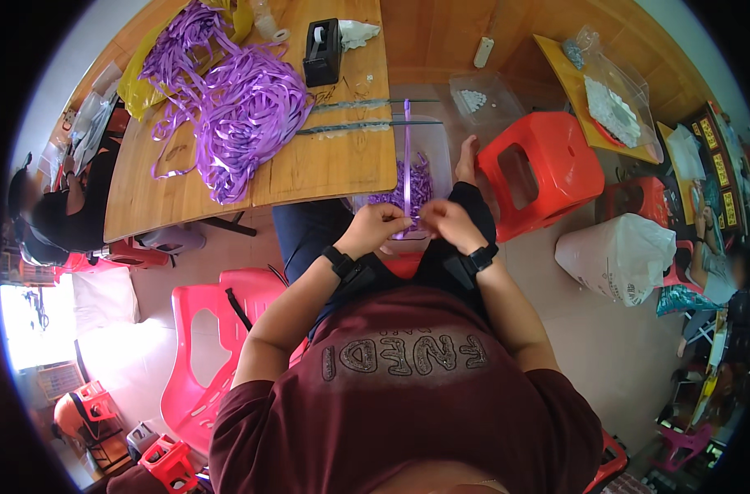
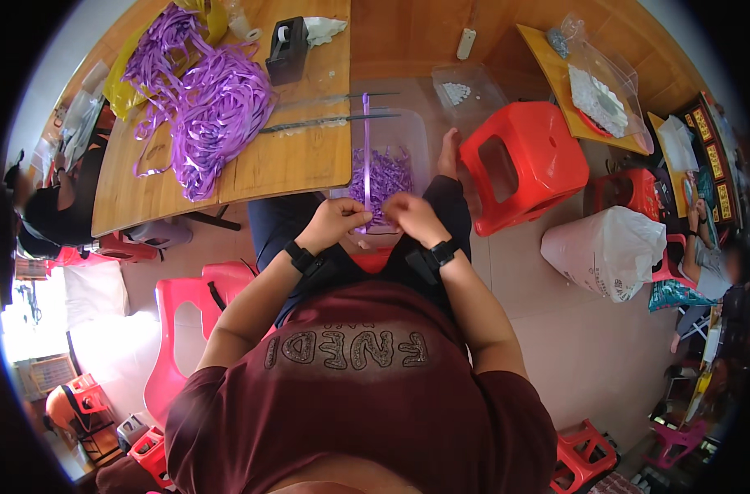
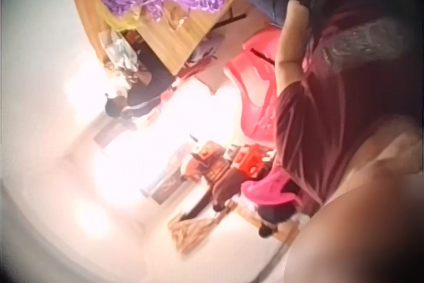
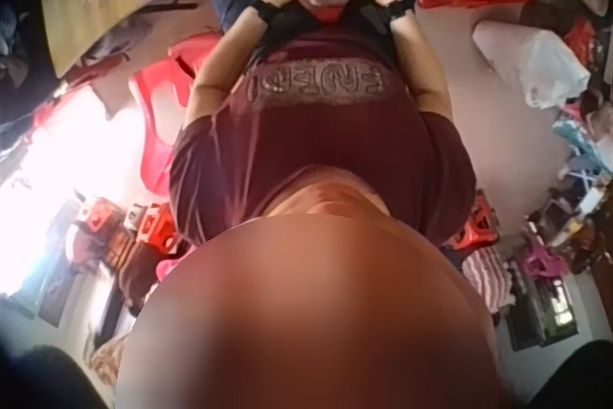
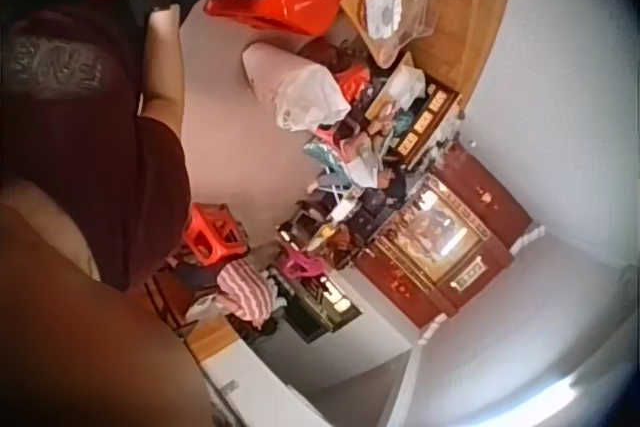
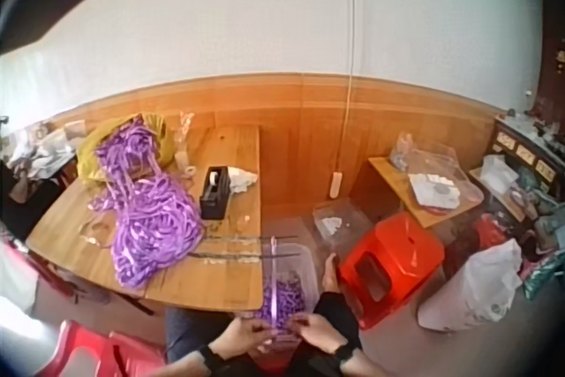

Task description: Organizing and measuring purple ribbons at a workshop table against a fixed ruler.

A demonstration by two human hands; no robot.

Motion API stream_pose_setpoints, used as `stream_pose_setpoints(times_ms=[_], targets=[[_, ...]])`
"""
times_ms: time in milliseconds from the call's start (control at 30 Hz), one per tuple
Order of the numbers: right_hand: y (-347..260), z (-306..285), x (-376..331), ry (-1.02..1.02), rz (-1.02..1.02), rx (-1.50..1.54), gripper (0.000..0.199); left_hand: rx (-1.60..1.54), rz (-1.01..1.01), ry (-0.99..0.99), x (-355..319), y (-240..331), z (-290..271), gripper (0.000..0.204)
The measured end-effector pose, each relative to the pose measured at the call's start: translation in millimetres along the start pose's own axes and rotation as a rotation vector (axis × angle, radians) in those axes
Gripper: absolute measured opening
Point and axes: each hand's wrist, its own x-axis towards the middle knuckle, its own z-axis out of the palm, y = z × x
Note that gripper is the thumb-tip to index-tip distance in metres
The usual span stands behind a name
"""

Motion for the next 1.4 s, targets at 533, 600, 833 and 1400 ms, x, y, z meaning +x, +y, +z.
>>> stream_pose_setpoints(times_ms=[533, 600, 833, 1400], targets=[[-99, 26, 90, 0.207, -0.361, 0.390, 0.020, -0.045, 0.020, -0.043, -10, 11, 1, 0.023], [-97, 26, 91, 0.198, -0.361, 0.473, 0.022, 0.001, 0.063, -0.023, -11, 10, 1, 0.023], [-107, 20, 87, 0.077, -0.295, 0.494, 0.016, 0.041, 0.166, -0.007, -22, 26, -3, 0.022], [-152, 11, 0, 0.135, -0.619, -0.392, 0.030, 0.051, 0.713, -0.278, -82, 149, -41, 0.010]])
